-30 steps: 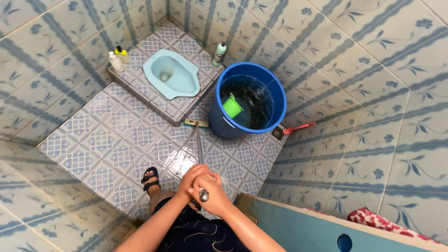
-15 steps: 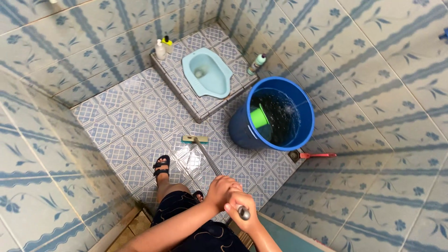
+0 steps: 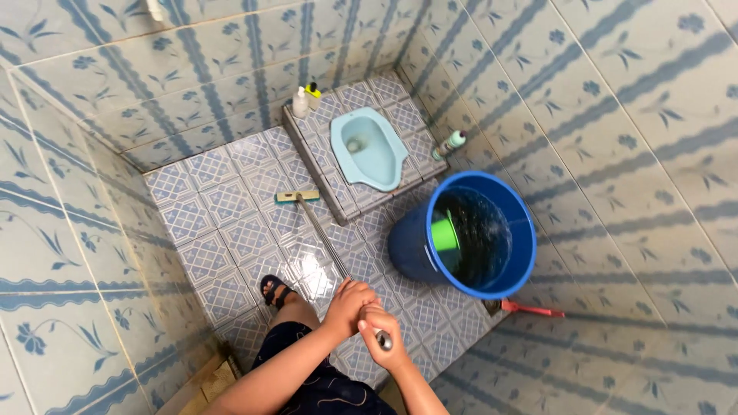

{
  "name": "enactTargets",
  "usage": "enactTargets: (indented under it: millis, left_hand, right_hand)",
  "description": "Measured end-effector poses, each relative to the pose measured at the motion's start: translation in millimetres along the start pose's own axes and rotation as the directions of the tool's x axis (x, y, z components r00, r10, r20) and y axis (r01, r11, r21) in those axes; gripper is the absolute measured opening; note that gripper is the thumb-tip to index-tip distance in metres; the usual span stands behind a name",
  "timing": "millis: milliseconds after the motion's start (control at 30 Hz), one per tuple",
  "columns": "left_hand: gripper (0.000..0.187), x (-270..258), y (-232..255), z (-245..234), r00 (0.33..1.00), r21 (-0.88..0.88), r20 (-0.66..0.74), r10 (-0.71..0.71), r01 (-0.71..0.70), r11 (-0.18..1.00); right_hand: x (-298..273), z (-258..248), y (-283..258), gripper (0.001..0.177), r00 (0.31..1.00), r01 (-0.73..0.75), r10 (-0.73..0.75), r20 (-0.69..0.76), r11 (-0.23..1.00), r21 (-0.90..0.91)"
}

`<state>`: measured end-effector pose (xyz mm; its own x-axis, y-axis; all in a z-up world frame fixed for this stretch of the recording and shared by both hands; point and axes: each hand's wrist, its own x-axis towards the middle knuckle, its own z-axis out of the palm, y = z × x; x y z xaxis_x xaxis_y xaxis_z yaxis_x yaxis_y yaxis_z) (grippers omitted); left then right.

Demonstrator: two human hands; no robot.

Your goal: Cleaning a bathroom floor and around a squat toilet using a brush and water.

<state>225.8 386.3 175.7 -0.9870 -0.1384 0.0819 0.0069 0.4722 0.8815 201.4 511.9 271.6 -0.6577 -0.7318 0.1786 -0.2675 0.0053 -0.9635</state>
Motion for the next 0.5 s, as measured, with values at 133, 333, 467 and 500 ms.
enactTargets:
  millis: [133,333,467,500]
  left_hand:
    - [0.023,38.1,-41.3,-15.0,0.998,0.039,-0.066,-0.015,0.018,0.999]
    - [0.028,97.7,-100.9,-57.8,0.984,0.063,-0.109,-0.14,0.147,0.987]
    - [0.022,133.3,-120.7,-95.9,0.974,0.063,-0.189,-0.124,0.138,0.988]
    - [0.019,138.5,-123.7,-103.4,0.97,0.078,-0.189,-0.152,0.169,0.983]
  right_hand:
    - [53.8,3.3,27.6,0.024,0.996,0.052,-0.05,0.07,0.998,-0.029]
    - [145.6,21.7,60.8,0.024,0.974,0.117,-0.1,0.205,0.991,-0.068]
    - [191.5,44.8,81.2,0.015,1.0,-0.006,0.007,0.015,0.996,-0.083]
    - [197.8,50.4,85.7,0.015,0.997,-0.029,0.022,-0.074,0.994,-0.101]
